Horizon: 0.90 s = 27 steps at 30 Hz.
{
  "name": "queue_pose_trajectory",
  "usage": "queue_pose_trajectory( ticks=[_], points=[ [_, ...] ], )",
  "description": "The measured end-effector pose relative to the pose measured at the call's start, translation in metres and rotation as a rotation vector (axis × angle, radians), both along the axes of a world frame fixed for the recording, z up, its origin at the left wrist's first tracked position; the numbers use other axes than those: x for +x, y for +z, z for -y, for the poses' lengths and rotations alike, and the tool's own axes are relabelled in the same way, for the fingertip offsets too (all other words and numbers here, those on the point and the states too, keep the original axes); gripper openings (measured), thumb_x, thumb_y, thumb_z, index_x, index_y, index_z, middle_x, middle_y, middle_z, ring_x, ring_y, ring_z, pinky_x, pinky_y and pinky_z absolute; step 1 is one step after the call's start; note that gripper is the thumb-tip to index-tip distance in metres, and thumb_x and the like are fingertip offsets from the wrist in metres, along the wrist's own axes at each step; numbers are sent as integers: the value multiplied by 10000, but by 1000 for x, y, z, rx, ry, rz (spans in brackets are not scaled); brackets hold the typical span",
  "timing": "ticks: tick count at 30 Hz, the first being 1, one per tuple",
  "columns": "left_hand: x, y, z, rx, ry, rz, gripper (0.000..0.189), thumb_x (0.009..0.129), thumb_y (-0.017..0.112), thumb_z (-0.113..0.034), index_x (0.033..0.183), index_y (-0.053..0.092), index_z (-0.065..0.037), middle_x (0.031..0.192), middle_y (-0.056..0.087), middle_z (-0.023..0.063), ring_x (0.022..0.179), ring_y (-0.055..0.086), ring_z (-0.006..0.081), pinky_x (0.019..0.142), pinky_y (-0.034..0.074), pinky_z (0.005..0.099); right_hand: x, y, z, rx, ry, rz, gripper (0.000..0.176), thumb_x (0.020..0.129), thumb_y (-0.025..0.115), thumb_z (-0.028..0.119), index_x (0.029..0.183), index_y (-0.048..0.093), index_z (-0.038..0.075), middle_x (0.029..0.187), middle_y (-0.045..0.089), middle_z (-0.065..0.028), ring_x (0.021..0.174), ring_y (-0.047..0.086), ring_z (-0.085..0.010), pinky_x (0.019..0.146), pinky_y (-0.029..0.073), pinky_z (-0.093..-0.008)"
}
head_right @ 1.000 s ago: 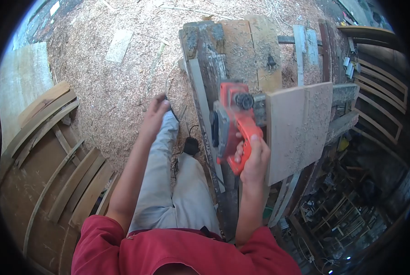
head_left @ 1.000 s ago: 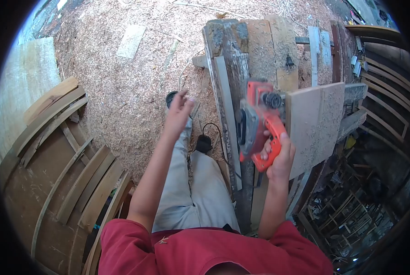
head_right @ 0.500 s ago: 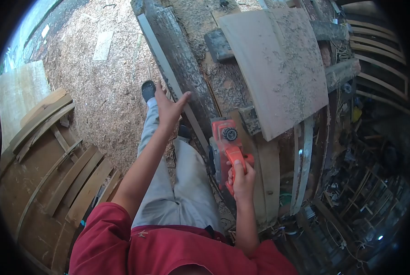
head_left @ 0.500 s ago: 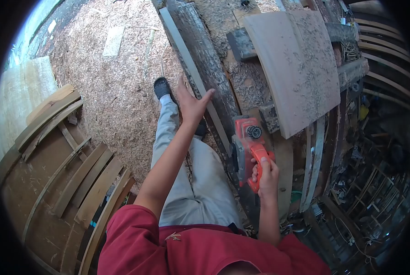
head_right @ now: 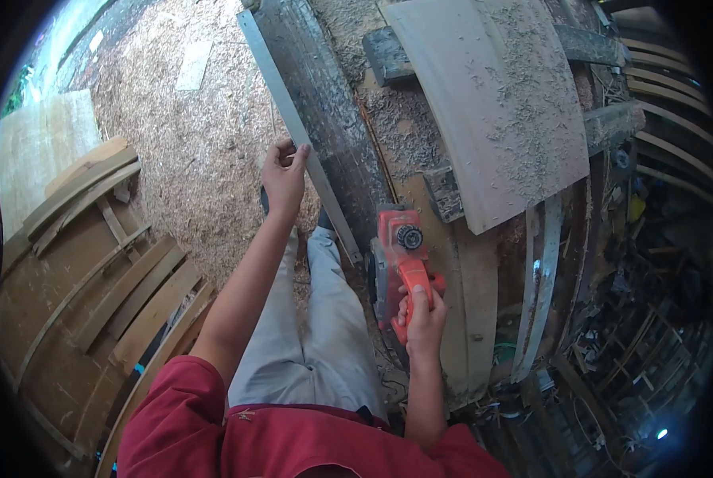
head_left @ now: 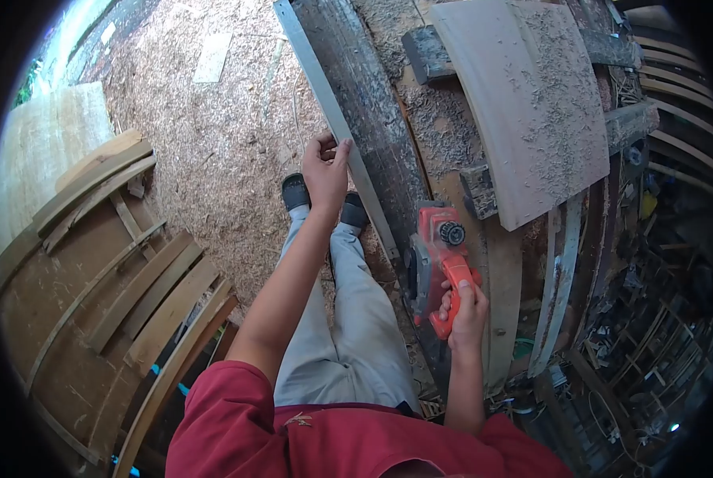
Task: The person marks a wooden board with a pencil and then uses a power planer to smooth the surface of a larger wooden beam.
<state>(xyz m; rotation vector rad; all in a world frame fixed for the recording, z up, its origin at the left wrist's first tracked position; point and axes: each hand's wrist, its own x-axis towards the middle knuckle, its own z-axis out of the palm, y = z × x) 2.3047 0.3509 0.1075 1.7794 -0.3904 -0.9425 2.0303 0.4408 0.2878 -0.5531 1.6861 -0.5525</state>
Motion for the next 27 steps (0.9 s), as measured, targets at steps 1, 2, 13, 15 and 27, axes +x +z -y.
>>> queue_pose_trajectory(
  ticks=[1,2,13,15,27],
  points=[
    [2,-2,-2,-13,-4,-11,316,998,736,-176,1217,656,36,1129,721,125,987,697,159,836,568,293,3,1,3,-7,-7,9,350,1045,539,289,1037,648,-44,670,551,-31,514,485,-84,467,405,-254],
    [4,-5,-3,-16,-2,-28,324,996,739,-172,1228,650,36,1126,718,123,982,696,159,831,569,294,8,4,6,-17,-18,18,347,1044,554,294,1031,647,-40,672,547,-28,527,487,-80,476,402,-251],
    [-18,13,29,75,-23,256,390,914,831,-234,1131,613,4,944,627,62,818,631,156,718,532,317,-2,-7,1,3,-2,55,344,1056,557,309,1026,638,-24,682,543,-23,542,492,-78,492,420,-256],
    [-22,5,38,3,-48,423,367,897,823,-212,1121,606,-18,912,606,75,833,600,213,777,498,384,-5,-7,0,15,-13,47,343,1058,556,310,1028,635,-22,683,543,-22,543,492,-78,492,423,-256],
    [-38,1,24,118,-122,725,697,875,835,-342,1390,485,-31,1367,432,217,1318,395,407,1102,345,532,-17,-7,-1,-14,-72,38,347,1054,556,313,1030,636,-24,679,541,-26,540,494,-90,488,418,-261]
  ],
)
